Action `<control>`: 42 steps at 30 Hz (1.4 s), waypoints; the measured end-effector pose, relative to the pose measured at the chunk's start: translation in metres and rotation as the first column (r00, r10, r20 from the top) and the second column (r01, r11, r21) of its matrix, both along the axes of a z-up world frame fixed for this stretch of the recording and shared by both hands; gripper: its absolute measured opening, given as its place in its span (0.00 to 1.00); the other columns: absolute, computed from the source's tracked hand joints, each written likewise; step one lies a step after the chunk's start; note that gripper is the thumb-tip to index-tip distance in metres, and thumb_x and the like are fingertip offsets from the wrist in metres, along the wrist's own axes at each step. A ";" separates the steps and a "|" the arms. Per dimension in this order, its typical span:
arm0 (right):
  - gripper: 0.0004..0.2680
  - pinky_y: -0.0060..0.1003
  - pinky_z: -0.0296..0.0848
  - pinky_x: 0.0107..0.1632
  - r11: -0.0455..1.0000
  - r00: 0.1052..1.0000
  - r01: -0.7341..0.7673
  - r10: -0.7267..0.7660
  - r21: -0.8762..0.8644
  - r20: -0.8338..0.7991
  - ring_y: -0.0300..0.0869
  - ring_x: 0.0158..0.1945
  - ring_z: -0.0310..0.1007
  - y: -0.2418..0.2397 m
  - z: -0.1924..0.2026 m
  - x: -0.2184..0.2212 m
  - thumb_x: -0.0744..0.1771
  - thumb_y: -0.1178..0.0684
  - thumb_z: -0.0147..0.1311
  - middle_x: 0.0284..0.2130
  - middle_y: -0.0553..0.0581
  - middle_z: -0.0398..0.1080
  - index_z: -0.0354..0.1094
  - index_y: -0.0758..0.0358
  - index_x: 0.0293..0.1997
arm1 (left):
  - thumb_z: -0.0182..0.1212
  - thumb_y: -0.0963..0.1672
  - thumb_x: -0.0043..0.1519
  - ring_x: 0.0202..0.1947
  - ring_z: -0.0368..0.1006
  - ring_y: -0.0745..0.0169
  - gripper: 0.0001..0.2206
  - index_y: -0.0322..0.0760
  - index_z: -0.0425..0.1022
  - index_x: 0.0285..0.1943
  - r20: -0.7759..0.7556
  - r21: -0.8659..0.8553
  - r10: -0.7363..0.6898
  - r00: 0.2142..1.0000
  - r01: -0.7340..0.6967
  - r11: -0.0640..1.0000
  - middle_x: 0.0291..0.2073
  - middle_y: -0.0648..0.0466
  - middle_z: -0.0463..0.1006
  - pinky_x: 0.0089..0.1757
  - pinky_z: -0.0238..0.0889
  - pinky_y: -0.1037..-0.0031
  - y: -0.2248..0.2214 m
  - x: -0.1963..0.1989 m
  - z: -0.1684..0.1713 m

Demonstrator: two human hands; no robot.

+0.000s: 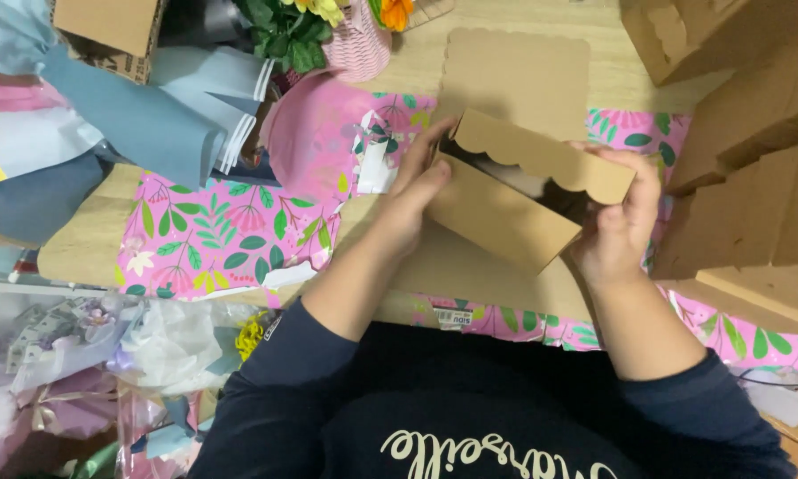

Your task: Folding and assembling a cardboard box from a flat template on a work table.

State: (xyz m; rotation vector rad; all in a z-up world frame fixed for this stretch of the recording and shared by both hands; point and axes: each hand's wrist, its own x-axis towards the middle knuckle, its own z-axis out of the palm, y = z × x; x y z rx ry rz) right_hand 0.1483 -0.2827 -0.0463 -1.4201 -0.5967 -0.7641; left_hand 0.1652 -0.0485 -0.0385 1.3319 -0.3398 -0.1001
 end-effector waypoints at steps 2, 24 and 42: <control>0.24 0.57 0.66 0.63 0.993 0.998 -0.011 0.018 -0.114 0.062 0.68 0.61 0.67 -0.009 -0.007 0.000 0.71 0.35 0.45 0.52 0.76 0.63 0.55 0.76 0.57 | 0.58 0.57 0.65 0.77 0.25 0.19 0.38 0.40 0.50 0.80 -0.022 -0.016 -0.021 1.000 0.021 1.000 0.77 0.28 0.39 0.69 0.22 0.36 -0.003 -0.009 0.009; 0.31 0.45 0.65 0.69 0.989 0.981 -0.008 0.036 0.147 -0.189 0.49 0.62 0.66 -0.004 -0.015 -0.012 0.66 0.33 0.54 0.57 0.66 0.65 0.54 0.73 0.66 | 0.55 0.58 0.68 0.73 0.57 0.46 0.38 0.36 0.51 0.81 0.031 -0.397 -0.194 0.981 0.190 0.898 0.74 0.37 0.59 0.67 0.56 0.53 -0.001 -0.005 -0.034; 0.34 0.42 0.60 0.71 1.000 0.938 0.006 0.001 0.018 -0.346 0.46 0.68 0.58 -0.012 0.018 -0.016 0.68 0.25 0.45 0.65 0.63 0.56 0.46 0.65 0.72 | 0.67 0.68 0.49 0.78 0.21 0.23 0.62 0.41 0.36 0.85 0.125 -0.009 -0.340 0.932 0.344 0.939 0.81 0.39 0.33 0.69 0.13 0.38 0.008 -0.017 0.003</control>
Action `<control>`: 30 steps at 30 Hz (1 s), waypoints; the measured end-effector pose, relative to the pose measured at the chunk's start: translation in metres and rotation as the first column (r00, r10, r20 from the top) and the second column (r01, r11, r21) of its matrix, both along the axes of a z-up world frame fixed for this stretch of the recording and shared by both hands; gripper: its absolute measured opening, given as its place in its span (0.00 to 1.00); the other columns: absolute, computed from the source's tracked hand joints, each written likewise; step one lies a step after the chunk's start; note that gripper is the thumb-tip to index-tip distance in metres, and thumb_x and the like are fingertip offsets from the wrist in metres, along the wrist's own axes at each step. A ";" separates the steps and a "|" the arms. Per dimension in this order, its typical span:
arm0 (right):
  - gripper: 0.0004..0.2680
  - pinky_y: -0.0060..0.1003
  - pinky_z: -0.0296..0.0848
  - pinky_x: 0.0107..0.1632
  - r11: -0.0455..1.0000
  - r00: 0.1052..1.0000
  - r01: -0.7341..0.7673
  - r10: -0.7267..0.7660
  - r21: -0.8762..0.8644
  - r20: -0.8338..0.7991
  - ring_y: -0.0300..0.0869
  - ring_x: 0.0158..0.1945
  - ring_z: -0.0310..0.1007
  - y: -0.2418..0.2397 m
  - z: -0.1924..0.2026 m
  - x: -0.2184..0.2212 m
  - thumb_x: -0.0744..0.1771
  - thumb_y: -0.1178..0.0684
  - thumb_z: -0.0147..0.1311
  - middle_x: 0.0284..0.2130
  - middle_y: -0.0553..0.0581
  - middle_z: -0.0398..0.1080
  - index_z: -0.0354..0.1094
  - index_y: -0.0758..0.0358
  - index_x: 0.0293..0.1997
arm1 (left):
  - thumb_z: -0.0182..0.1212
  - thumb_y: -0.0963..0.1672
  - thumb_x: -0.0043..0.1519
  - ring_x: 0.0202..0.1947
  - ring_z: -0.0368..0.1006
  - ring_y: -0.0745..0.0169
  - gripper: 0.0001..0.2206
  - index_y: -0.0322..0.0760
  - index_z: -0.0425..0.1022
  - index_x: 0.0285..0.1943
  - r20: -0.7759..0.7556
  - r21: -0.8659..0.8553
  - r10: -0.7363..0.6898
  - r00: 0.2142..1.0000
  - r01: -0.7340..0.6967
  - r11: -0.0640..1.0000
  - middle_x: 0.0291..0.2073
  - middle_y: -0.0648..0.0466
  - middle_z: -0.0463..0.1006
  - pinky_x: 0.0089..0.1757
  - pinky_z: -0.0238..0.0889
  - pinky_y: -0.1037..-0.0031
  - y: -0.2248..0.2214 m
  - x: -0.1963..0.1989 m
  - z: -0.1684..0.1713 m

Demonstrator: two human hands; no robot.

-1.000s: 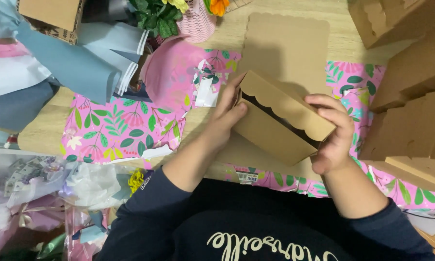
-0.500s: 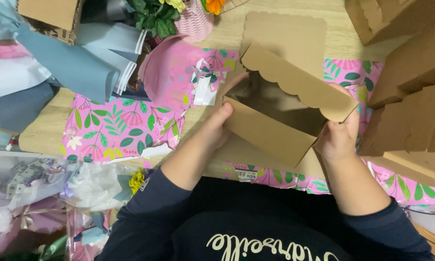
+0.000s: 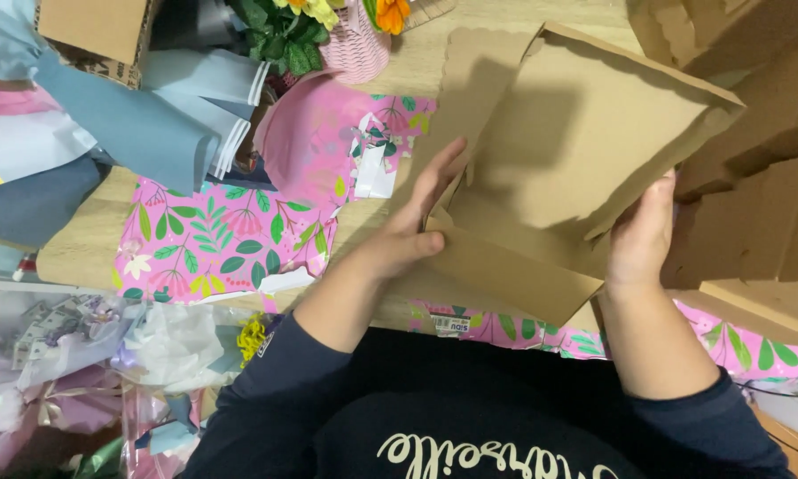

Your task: Folding and assembling a cardboard box from a flat template on a work table.

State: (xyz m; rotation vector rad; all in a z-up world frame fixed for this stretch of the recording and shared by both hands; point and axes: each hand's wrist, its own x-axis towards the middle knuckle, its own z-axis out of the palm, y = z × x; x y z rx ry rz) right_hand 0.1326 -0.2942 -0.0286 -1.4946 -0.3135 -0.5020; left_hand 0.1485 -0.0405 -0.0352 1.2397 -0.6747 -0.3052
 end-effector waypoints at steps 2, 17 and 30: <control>0.33 0.43 0.57 0.74 0.999 1.000 0.013 -0.013 -0.037 -0.002 0.47 0.72 0.55 -0.001 0.000 -0.003 0.70 0.24 0.43 0.69 0.63 0.53 0.43 0.64 0.74 | 0.65 0.68 0.51 0.76 0.19 0.18 0.61 0.41 0.31 0.83 -0.059 0.005 0.027 0.998 -0.026 1.000 0.79 0.31 0.30 0.67 0.10 0.34 -0.003 -0.006 0.011; 0.14 0.45 0.71 0.60 0.998 0.997 0.029 -0.032 -0.060 -0.063 0.45 0.54 0.69 -0.049 -0.073 0.007 0.67 0.59 0.49 0.48 0.64 0.72 0.67 0.73 0.58 | 0.62 0.63 0.58 0.80 0.30 0.40 0.54 0.40 0.28 0.82 -0.030 0.043 0.126 0.992 -0.124 0.991 0.79 0.47 0.30 0.73 0.28 0.53 0.002 0.000 -0.007; 0.36 0.58 0.64 0.64 0.958 0.930 -0.245 0.276 -0.150 0.243 0.70 0.63 0.66 -0.019 -0.030 0.009 0.60 0.28 0.56 0.55 0.84 0.64 0.56 0.81 0.56 | 0.55 0.55 0.69 0.47 0.80 0.62 0.22 0.35 0.77 0.56 -0.591 -0.299 0.010 0.807 -0.230 0.926 0.50 0.47 0.83 0.53 0.67 0.73 0.004 -0.001 -0.060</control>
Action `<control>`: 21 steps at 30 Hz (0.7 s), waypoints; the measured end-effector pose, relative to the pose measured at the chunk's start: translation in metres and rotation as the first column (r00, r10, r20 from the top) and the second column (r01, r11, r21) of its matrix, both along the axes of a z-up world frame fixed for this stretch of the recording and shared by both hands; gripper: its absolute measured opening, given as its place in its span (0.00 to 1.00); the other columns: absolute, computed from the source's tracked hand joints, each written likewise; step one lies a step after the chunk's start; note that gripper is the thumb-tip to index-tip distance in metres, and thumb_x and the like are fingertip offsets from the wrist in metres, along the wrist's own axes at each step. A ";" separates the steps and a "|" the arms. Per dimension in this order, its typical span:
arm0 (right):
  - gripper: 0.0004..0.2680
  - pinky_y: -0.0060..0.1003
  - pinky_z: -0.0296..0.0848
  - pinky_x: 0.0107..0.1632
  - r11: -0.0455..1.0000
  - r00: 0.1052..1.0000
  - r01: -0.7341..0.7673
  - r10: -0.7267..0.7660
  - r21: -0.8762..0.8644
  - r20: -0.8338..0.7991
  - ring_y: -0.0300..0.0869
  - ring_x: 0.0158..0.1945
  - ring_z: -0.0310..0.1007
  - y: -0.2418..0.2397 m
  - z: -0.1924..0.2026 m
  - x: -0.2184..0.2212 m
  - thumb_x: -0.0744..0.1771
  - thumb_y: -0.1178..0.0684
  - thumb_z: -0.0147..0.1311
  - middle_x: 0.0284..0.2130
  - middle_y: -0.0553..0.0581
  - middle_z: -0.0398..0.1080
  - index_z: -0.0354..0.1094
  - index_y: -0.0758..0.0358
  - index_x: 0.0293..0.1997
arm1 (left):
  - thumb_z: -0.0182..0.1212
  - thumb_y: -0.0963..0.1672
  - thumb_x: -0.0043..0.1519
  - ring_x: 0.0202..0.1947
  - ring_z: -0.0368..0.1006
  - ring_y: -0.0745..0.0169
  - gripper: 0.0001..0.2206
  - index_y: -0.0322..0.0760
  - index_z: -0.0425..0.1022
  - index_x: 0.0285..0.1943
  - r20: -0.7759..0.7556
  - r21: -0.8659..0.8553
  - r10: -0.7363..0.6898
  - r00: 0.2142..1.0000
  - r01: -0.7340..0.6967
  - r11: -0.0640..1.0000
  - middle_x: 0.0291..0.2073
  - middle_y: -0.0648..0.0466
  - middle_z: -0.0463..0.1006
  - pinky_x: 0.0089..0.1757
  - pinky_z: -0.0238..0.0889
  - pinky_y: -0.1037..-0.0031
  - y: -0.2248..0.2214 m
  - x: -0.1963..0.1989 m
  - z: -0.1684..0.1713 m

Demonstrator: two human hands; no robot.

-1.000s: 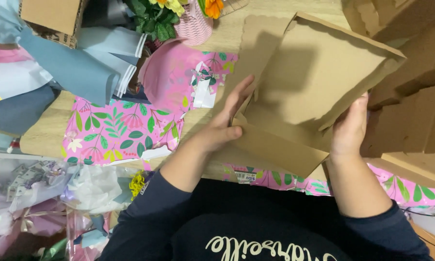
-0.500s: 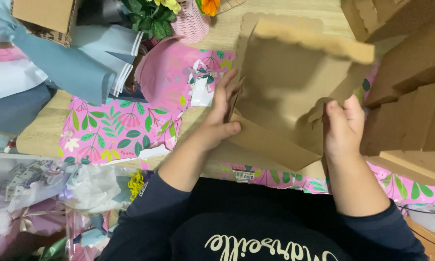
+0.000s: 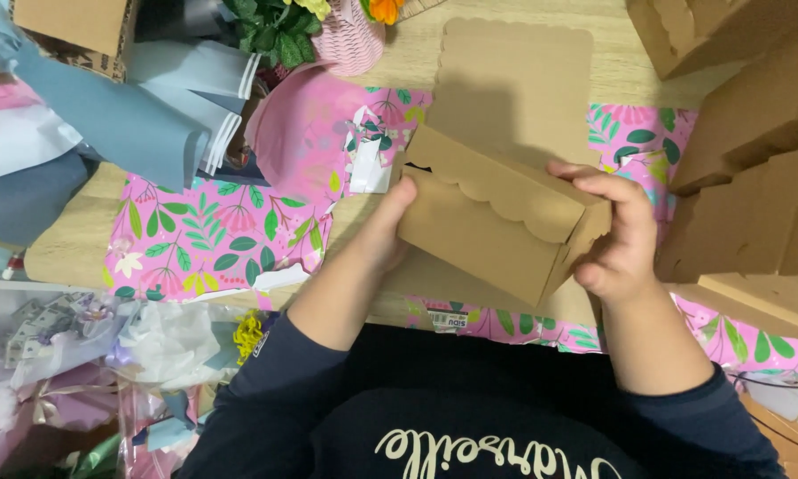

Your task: Folding and assembling a cardboard box from a flat template on a work table.

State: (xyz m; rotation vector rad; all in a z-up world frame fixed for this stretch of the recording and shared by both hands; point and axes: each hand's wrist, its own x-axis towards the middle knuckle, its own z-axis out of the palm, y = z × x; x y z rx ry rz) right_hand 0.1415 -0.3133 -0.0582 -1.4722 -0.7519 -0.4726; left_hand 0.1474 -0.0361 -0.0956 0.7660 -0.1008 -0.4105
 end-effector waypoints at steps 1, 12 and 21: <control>0.38 0.58 0.65 0.63 0.995 0.997 0.049 -0.042 -0.087 0.072 0.71 0.62 0.67 0.001 0.004 0.000 0.57 0.24 0.58 0.55 0.83 0.65 0.57 0.78 0.56 | 0.54 0.55 0.69 0.53 0.76 0.62 0.24 0.33 0.74 0.62 -0.030 -0.012 -0.022 0.999 0.022 1.000 0.56 0.47 0.79 0.57 0.65 0.72 0.000 -0.001 -0.007; 0.44 0.63 0.70 0.55 0.867 0.881 0.375 -0.224 -0.328 0.416 0.72 0.50 0.72 0.008 0.015 -0.009 0.52 0.24 0.73 0.48 0.79 0.70 0.59 0.80 0.56 | 0.55 0.55 0.69 0.59 0.73 0.63 0.27 0.31 0.69 0.68 -0.062 0.023 -0.068 0.996 0.070 0.997 0.61 0.47 0.76 0.62 0.61 0.71 0.001 -0.003 0.011; 0.39 0.55 0.69 0.58 0.956 0.976 0.178 -0.140 -0.233 0.169 0.63 0.55 0.73 -0.007 -0.001 0.000 0.58 0.27 0.63 0.50 0.76 0.69 0.54 0.80 0.58 | 0.23 0.63 0.71 0.80 0.39 0.52 0.39 0.36 0.50 0.81 0.679 0.263 0.066 0.731 -0.326 0.908 0.80 0.49 0.49 0.74 0.34 0.61 -0.004 0.013 0.035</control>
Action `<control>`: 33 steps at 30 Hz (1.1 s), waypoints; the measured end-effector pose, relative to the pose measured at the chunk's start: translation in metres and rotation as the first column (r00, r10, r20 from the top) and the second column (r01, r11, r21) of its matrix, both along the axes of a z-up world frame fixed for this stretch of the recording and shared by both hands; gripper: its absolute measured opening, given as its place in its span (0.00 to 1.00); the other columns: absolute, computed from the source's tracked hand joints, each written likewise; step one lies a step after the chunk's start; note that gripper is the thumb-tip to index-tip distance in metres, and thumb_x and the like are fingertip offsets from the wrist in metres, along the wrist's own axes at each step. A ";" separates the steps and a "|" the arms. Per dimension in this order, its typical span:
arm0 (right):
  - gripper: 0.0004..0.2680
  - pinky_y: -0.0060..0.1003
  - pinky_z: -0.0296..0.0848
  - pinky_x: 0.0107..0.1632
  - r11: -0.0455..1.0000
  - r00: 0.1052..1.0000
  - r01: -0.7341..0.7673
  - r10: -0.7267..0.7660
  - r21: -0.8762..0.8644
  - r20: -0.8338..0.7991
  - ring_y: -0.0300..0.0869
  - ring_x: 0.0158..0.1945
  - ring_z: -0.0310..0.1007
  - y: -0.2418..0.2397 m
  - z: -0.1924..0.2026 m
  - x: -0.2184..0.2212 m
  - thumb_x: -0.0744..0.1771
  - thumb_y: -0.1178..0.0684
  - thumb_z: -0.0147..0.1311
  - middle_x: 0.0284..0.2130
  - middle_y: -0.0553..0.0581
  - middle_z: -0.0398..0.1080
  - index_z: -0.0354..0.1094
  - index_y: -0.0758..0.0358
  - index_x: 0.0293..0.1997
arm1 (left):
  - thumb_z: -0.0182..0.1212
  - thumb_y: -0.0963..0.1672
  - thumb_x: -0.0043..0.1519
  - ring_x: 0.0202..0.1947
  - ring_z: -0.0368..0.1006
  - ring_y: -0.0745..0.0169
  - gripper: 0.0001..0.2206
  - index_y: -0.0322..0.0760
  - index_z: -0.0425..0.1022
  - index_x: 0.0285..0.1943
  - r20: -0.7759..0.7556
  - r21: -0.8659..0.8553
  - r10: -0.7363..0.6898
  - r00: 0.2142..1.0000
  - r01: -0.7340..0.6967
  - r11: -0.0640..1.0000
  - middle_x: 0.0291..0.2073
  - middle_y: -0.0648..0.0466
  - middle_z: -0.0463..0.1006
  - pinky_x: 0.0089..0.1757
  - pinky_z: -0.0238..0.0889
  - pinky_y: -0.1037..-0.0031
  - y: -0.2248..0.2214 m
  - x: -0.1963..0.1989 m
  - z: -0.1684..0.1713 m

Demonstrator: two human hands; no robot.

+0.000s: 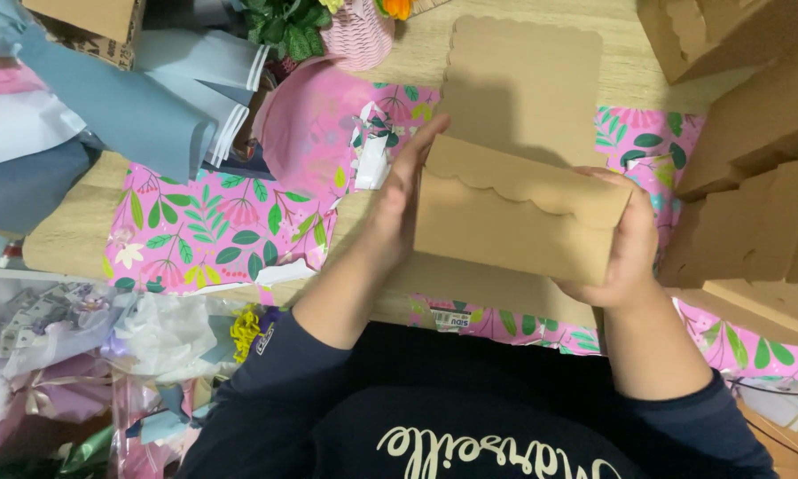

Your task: Folding and assembling a cardboard box from a flat template on a work table.

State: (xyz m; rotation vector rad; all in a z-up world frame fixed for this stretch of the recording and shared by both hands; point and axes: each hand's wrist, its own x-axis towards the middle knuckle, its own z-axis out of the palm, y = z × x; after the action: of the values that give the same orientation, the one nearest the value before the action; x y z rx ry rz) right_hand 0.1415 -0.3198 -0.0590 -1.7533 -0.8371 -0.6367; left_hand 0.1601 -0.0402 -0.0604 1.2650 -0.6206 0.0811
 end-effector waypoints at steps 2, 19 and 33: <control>0.38 0.57 0.67 0.60 1.000 0.999 -0.023 0.023 0.006 -0.044 0.63 0.57 0.70 -0.002 -0.001 0.001 0.59 0.31 0.61 0.53 0.77 0.66 0.50 0.79 0.61 | 0.43 0.71 0.60 0.79 0.34 0.38 0.51 0.39 0.45 0.83 0.019 0.060 -0.003 1.000 0.002 0.998 0.81 0.48 0.44 0.71 0.34 0.39 0.006 -0.004 0.014; 0.30 0.70 0.47 0.69 0.870 0.860 0.427 -0.306 -0.248 0.408 0.80 0.66 0.58 0.028 0.003 -0.017 0.64 0.48 0.59 0.65 0.83 0.56 0.50 0.74 0.71 | 0.66 0.55 0.62 0.33 0.66 0.68 0.20 0.41 0.72 0.52 -0.034 0.117 0.239 0.970 -0.234 0.965 0.34 0.57 0.69 0.36 0.62 0.75 -0.008 -0.021 0.014; 0.23 0.66 0.35 0.73 0.867 0.853 0.417 -0.270 -0.273 0.447 0.62 0.53 0.71 0.054 0.009 -0.031 0.61 0.31 0.70 0.50 0.64 0.76 0.74 0.55 0.53 | 0.53 0.53 0.68 0.40 0.75 0.47 0.19 0.32 0.75 0.48 0.229 0.215 0.420 0.878 -0.467 0.858 0.40 0.46 0.75 0.41 0.70 0.62 -0.007 -0.026 0.028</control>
State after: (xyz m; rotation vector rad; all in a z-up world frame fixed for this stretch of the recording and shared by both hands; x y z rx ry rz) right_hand 0.1107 -0.2656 -0.0505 -2.1807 -0.9603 -1.1746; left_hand 0.1341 -0.0477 -0.0326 1.6599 -0.4847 0.5159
